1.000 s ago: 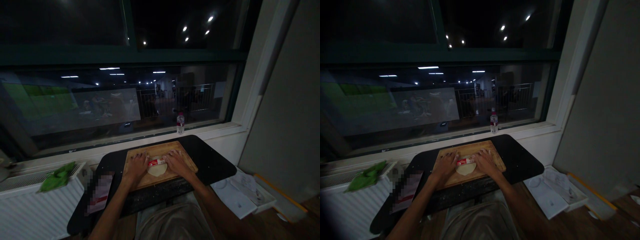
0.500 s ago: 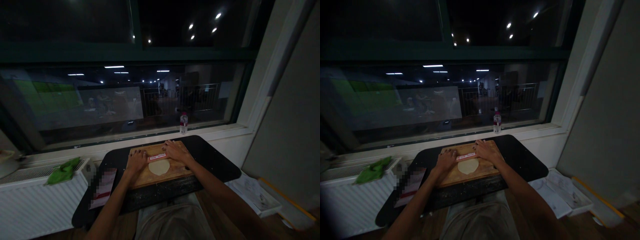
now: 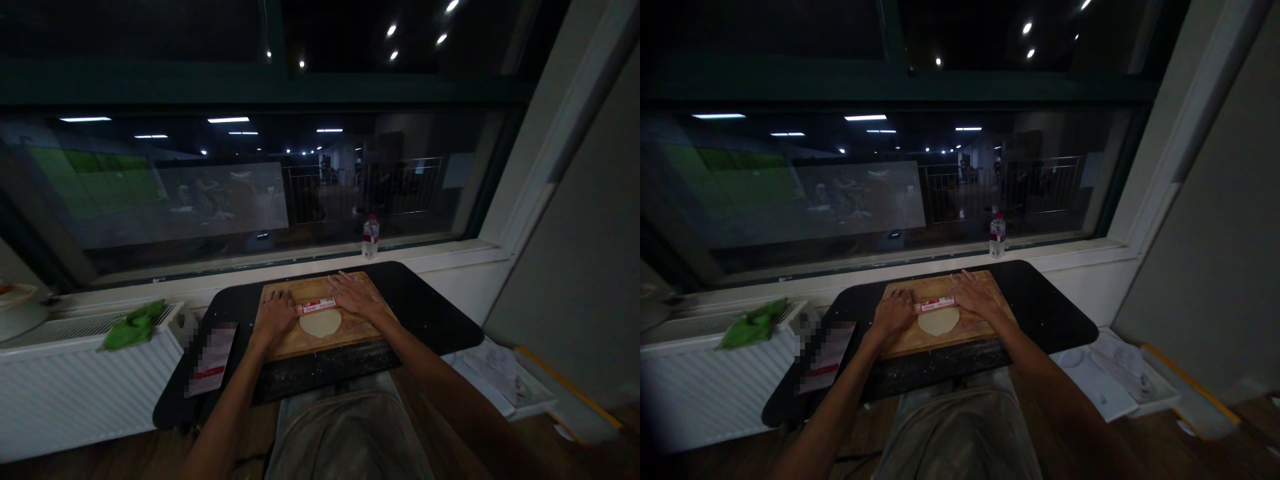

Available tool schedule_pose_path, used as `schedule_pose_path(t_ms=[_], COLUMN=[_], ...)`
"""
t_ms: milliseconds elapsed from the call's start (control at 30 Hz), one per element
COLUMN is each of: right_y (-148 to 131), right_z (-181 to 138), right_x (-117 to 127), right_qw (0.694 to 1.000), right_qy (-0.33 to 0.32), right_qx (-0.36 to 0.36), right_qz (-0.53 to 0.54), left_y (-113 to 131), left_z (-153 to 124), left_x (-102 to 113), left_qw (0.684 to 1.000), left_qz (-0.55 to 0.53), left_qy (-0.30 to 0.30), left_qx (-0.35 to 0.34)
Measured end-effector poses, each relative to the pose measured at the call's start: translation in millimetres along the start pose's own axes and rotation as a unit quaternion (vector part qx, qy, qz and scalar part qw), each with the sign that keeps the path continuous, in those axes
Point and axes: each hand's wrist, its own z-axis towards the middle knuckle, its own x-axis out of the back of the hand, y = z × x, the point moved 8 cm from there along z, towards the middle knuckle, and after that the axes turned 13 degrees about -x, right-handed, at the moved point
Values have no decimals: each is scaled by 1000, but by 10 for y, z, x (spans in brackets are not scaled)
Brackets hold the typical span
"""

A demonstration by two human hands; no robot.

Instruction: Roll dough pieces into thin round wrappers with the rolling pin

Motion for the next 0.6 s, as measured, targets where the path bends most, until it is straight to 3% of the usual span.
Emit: schedule_pose_path(t_ms=[200,433,600], right_y=[-126,-201,-208], right_z=[-270,-516,-684], right_x=[126,227,277], right_qw=[998,998,995], right_qy=[50,63,89], right_qx=[16,-11,-41], right_qz=[-22,-21,7], left_y=[115,254,315], left_z=[-175,-310,-424], left_x=[13,111,173], left_qw=[999,999,999], left_qz=[7,34,14], left_qy=[29,14,48], left_qx=[-20,-27,-12])
